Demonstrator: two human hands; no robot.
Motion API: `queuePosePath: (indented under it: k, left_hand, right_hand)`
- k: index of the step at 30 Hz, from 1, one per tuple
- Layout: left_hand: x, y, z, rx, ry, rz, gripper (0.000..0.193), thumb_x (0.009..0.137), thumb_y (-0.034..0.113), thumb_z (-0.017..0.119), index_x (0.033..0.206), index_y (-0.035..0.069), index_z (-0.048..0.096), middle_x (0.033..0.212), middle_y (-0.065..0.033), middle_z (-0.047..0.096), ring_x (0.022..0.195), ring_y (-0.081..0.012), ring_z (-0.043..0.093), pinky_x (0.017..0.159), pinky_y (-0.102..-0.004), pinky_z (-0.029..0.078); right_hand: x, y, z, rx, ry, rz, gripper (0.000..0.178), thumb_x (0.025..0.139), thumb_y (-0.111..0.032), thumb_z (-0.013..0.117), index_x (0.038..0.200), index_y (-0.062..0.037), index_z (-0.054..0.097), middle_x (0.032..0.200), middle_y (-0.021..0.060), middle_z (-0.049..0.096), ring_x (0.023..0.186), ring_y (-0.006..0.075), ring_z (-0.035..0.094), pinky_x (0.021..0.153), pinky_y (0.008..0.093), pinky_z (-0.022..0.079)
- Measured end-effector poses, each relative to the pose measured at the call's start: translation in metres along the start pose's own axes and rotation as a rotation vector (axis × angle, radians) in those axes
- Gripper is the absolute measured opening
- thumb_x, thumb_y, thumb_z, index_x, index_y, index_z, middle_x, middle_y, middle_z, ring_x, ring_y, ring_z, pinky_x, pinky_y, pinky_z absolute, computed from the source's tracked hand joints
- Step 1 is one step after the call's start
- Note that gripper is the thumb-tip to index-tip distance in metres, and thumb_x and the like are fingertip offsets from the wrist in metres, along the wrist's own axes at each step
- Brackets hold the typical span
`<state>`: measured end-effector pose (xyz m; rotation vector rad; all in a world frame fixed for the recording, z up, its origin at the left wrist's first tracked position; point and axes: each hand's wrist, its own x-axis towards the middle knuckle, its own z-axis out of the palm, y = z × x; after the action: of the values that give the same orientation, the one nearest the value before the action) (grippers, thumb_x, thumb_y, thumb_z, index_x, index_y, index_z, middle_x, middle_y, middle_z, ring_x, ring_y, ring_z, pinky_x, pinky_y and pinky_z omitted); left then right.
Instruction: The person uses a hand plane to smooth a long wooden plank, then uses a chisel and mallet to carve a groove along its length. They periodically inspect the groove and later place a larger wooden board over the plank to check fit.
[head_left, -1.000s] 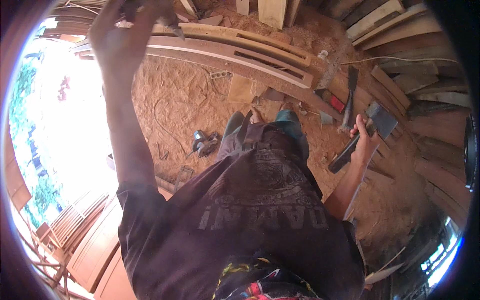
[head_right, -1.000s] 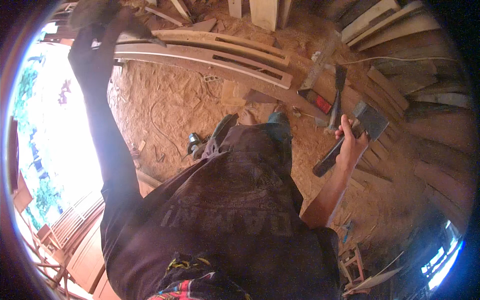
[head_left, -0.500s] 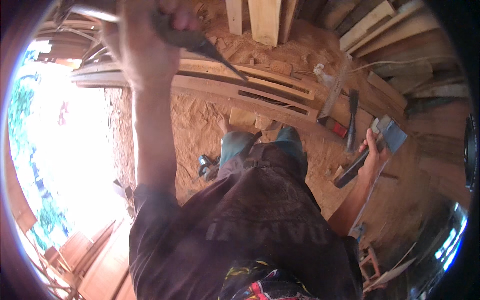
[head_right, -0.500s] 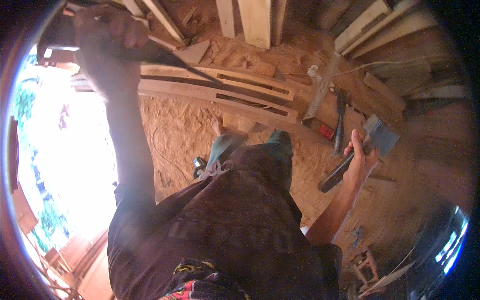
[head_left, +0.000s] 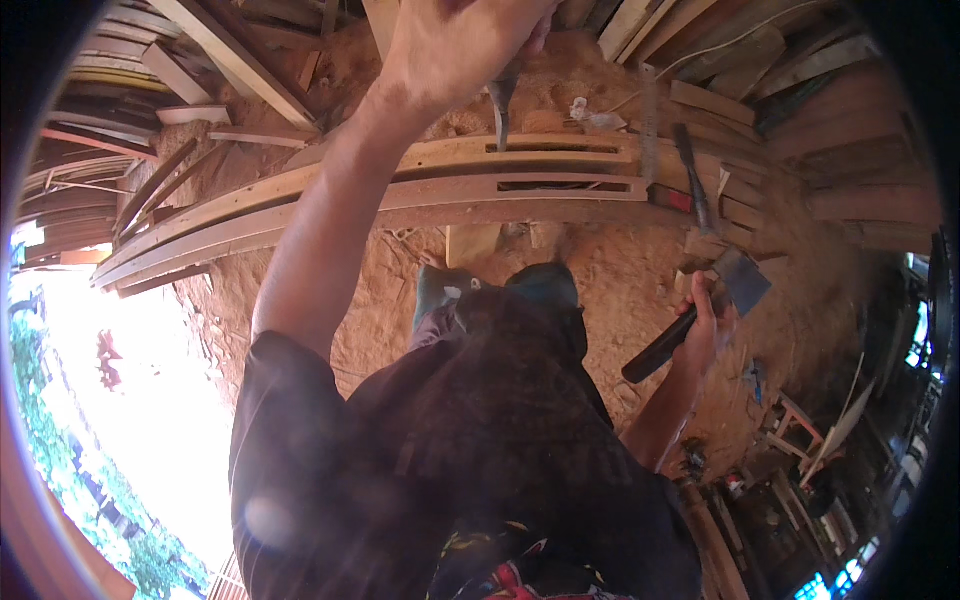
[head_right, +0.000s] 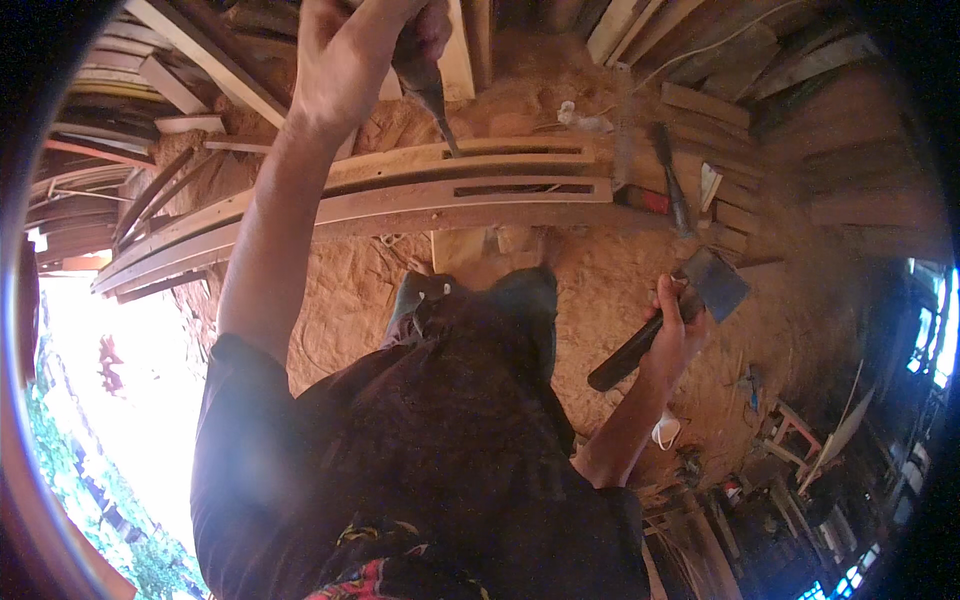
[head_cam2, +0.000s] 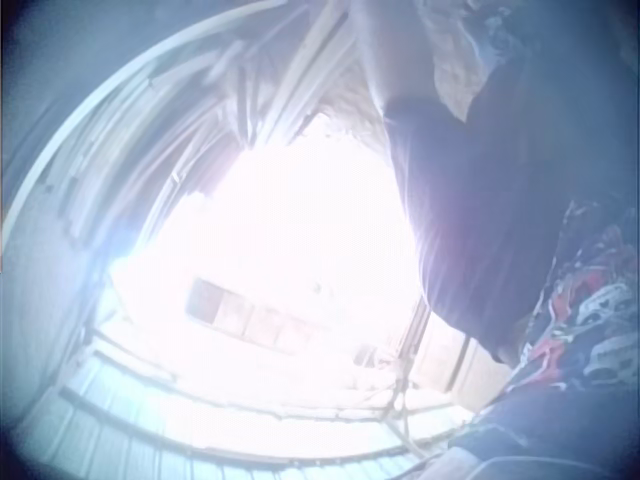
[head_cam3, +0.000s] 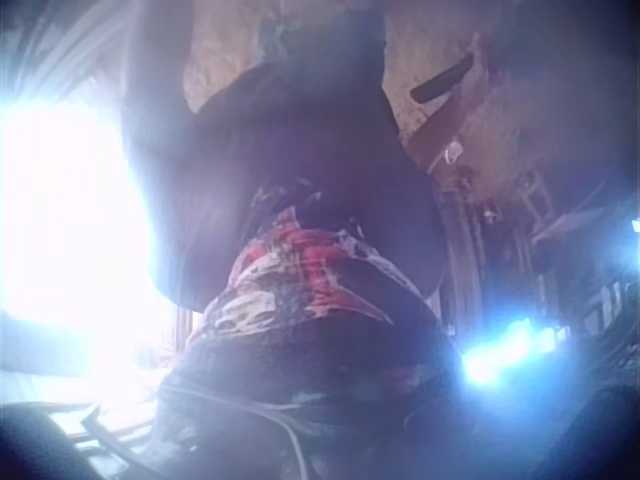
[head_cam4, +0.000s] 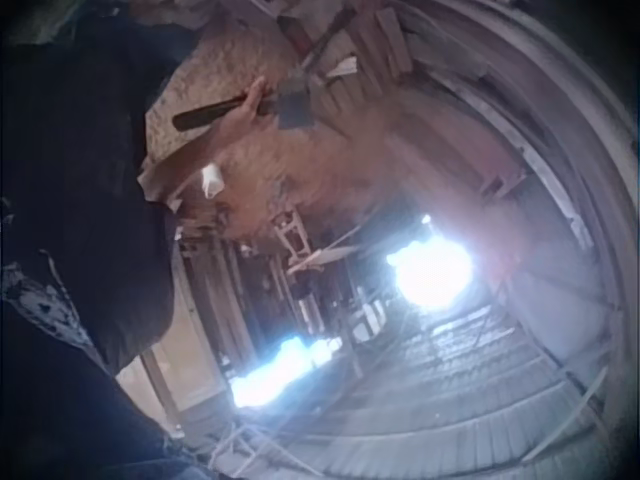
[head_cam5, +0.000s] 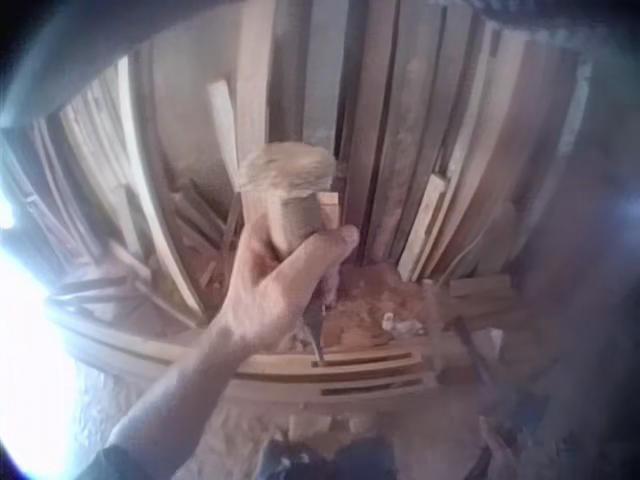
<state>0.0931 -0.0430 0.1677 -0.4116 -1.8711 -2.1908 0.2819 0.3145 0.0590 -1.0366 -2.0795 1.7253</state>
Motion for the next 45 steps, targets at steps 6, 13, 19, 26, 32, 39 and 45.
queuePosePath:
  k: [6,13,19,26,32,39,45]
  left_hand:
    - [0.02,-0.005,0.014,0.068,-0.051,-0.157,0.015,0.106,0.02,0.071,0.103,0.008,0.064,0.075,0.0011,0.062,0.06,-0.0088,0.06,0.052,-0.0286,0.046]
    - [0.03,-0.025,0.05,0.37,-0.101,0.04,0.036,0.107,0.022,0.073,0.132,0.0,0.058,0.095,0.0011,0.062,0.082,-0.0046,0.059,0.067,-0.0249,0.05]
    - [0.029,-0.013,0.076,0.393,0.203,-0.057,0.048,0.096,0.03,0.088,0.124,0.0,0.062,0.094,-0.0036,0.069,0.075,-0.0076,0.065,0.062,-0.0245,0.053]
    - [0.036,-0.016,0.032,0.195,-0.019,-0.133,0.023,0.099,0.024,0.084,0.098,0.007,0.069,0.07,-0.0013,0.068,0.055,-0.0088,0.065,0.047,-0.0231,0.052]
    - [0.024,-0.027,0.033,-0.065,-0.099,0.067,0.019,0.098,0.002,0.073,0.117,0.003,0.069,0.1,-0.0035,0.075,0.086,-0.0092,0.072,0.069,-0.0278,0.058]
    - [0.028,-0.015,0.033,-0.137,-0.424,-0.018,0.025,0.099,0.004,0.068,0.123,-0.003,0.066,0.103,-0.006,0.072,0.093,-0.0069,0.067,0.079,-0.0276,0.056]
    - [0.0,-0.05,0.028,0.006,-0.328,0.182,0.015,0.098,0.013,0.075,0.108,0.002,0.074,0.091,-0.0044,0.075,0.083,-0.0157,0.072,0.078,-0.0359,0.061]
  right_hand:
    - [0.032,-0.005,-0.012,0.029,-0.073,-0.037,0.026,0.094,-0.022,0.087,0.107,-0.0056,0.071,0.083,0.0002,0.063,0.067,0.0116,0.058,0.063,0.0293,0.048]
    - [0.106,-0.011,-0.003,-0.005,-0.205,0.018,0.027,0.094,-0.025,0.087,0.105,-0.0056,0.071,0.08,0.0002,0.062,0.064,0.012,0.057,0.062,0.0285,0.047]
    - [0.151,-0.016,0.006,-0.068,-0.324,-0.04,0.029,0.094,-0.027,0.088,0.102,-0.0052,0.071,0.079,0.0006,0.061,0.064,0.0121,0.056,0.061,0.0294,0.044]
    - [0.112,-0.031,0.02,-0.062,-0.237,-0.009,0.028,0.094,-0.027,0.088,0.102,-0.006,0.071,0.08,0.0005,0.061,0.067,0.0114,0.056,0.062,0.0291,0.044]
    - [0.029,-0.026,0.029,-0.038,-0.143,-0.033,0.03,0.093,-0.024,0.088,0.107,-0.0046,0.07,0.083,0.0012,0.061,0.068,0.0115,0.058,0.062,0.0281,0.045]
    - [-0.047,-0.055,0.055,-0.029,-0.029,-0.024,0.029,0.094,-0.018,0.086,0.113,-0.0023,0.07,0.085,0.0009,0.064,0.069,0.0111,0.059,0.063,0.0267,0.045]
    - [-0.059,-0.111,0.06,-0.263,0.032,-0.335,0.028,0.095,-0.021,0.087,0.109,-0.0001,0.074,0.088,0.0056,0.069,0.072,0.0122,0.062,0.065,0.0285,0.049]
